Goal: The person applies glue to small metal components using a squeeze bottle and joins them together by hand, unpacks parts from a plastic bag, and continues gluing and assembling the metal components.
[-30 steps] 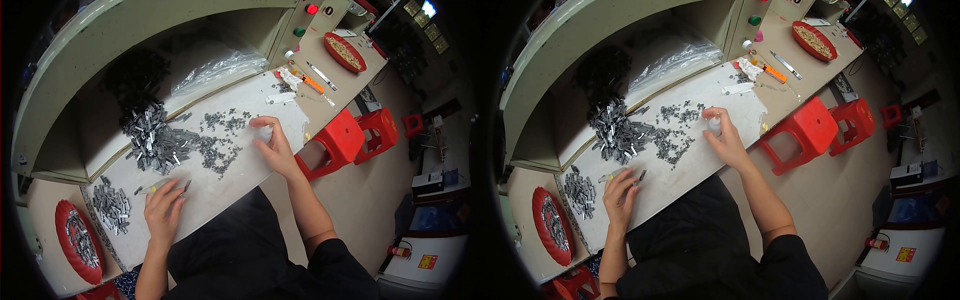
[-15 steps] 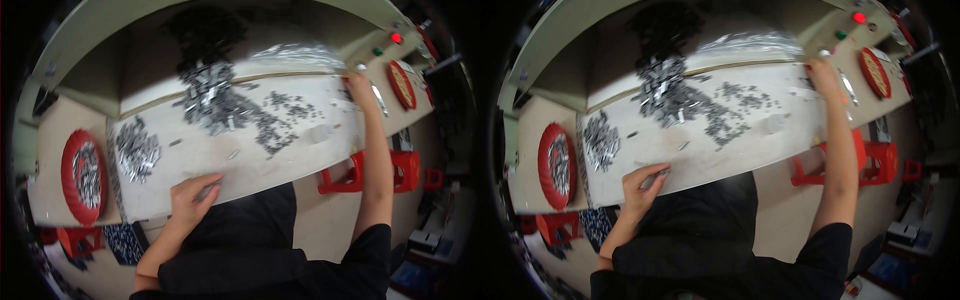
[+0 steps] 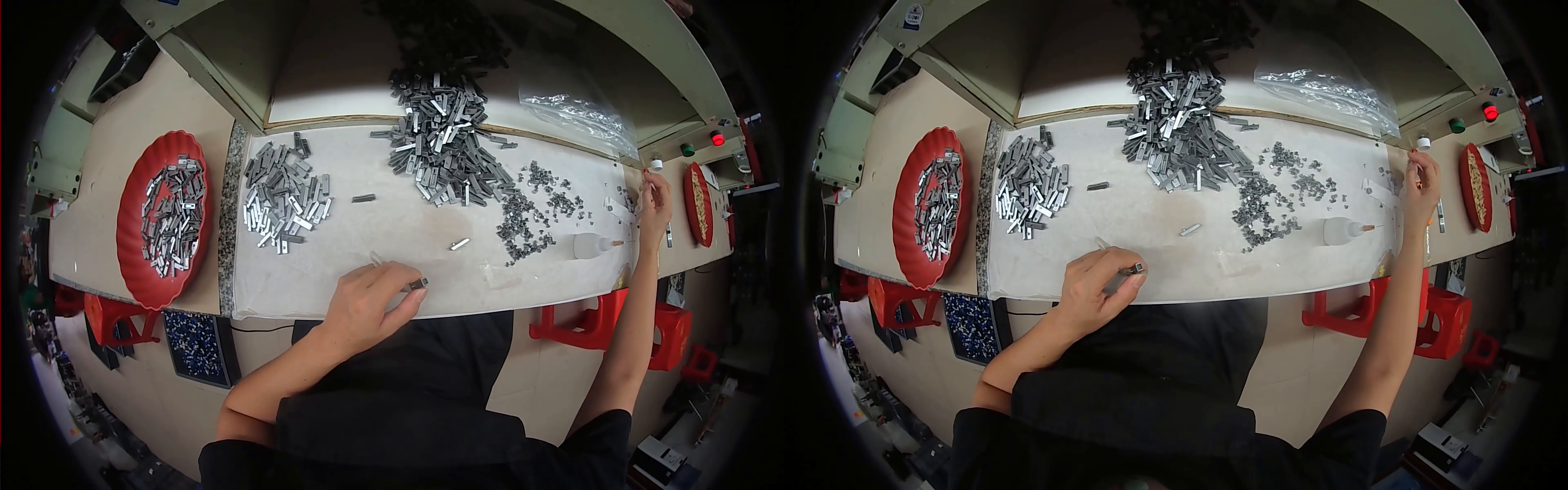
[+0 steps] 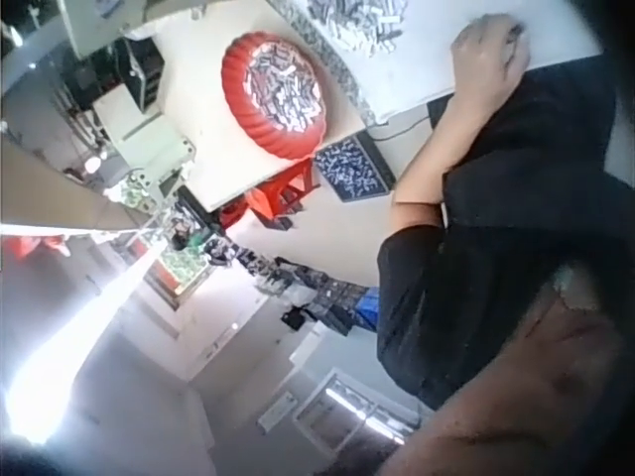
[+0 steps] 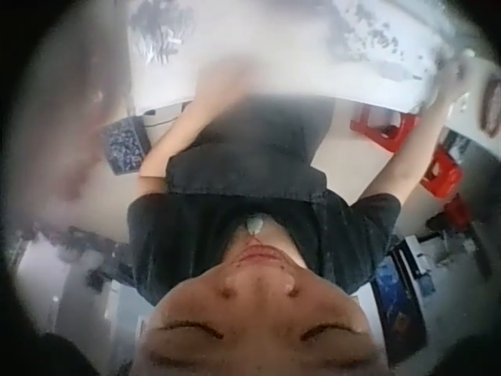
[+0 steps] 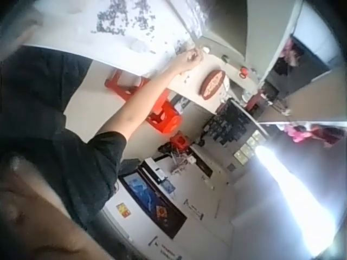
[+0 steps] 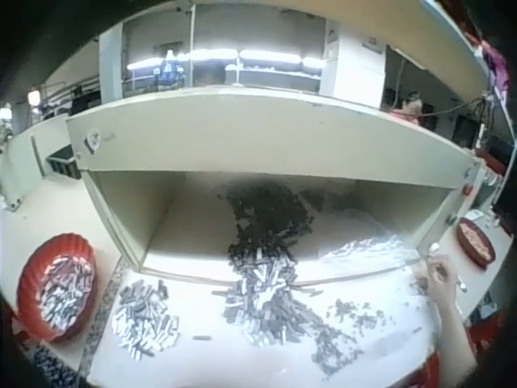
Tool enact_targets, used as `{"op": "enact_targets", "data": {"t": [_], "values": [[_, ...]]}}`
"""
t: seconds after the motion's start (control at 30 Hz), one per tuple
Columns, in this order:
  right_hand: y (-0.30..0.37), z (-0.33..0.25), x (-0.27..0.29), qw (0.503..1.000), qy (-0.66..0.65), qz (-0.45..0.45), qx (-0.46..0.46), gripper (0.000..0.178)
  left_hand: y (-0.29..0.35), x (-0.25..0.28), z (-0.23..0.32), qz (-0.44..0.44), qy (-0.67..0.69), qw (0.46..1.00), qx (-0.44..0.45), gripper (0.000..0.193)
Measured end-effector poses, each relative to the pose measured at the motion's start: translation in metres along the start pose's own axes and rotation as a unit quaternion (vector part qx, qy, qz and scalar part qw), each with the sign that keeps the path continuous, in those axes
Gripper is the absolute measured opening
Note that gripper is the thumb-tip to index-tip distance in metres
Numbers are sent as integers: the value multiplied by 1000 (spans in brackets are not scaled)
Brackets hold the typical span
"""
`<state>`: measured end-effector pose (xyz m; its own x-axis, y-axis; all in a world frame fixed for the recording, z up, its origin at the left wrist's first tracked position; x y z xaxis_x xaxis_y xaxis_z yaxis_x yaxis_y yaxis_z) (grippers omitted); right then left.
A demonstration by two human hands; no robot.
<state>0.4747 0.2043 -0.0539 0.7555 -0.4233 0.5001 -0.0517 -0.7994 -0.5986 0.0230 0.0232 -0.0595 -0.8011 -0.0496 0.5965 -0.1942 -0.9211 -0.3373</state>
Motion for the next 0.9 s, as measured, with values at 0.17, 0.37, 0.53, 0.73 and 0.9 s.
{"op": "enact_targets", "data": {"t": [0.17,0.37,0.53,0.73,0.9], "values": [[9,6,0,980,-144,50,-127,14,-2,0,1,13,-8,1000,-16,15],[8,58,27,923,-292,160,-192,13,-3,1,0,16,45,999,-2,24],[15,50,38,921,-274,202,-189,13,-8,-1,0,-20,96,995,36,20],[6,-2,31,895,-329,269,-137,14,-3,-1,-1,7,90,995,29,17],[5,7,66,911,-301,256,-119,15,-4,-5,-4,-19,90,995,48,16]]}}
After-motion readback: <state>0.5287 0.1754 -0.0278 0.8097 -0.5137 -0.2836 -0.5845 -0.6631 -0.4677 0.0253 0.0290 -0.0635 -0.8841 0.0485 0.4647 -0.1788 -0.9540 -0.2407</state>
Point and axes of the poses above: each hand's wrist, its own y-axis away from the middle knuckle, its own x-axis out of the back of the hand, z = x × y, the point moved 3 cm from there along -y, towards the middle knuckle, and after that the axes turned 5 degrees about -y, right-handed, at the moved point
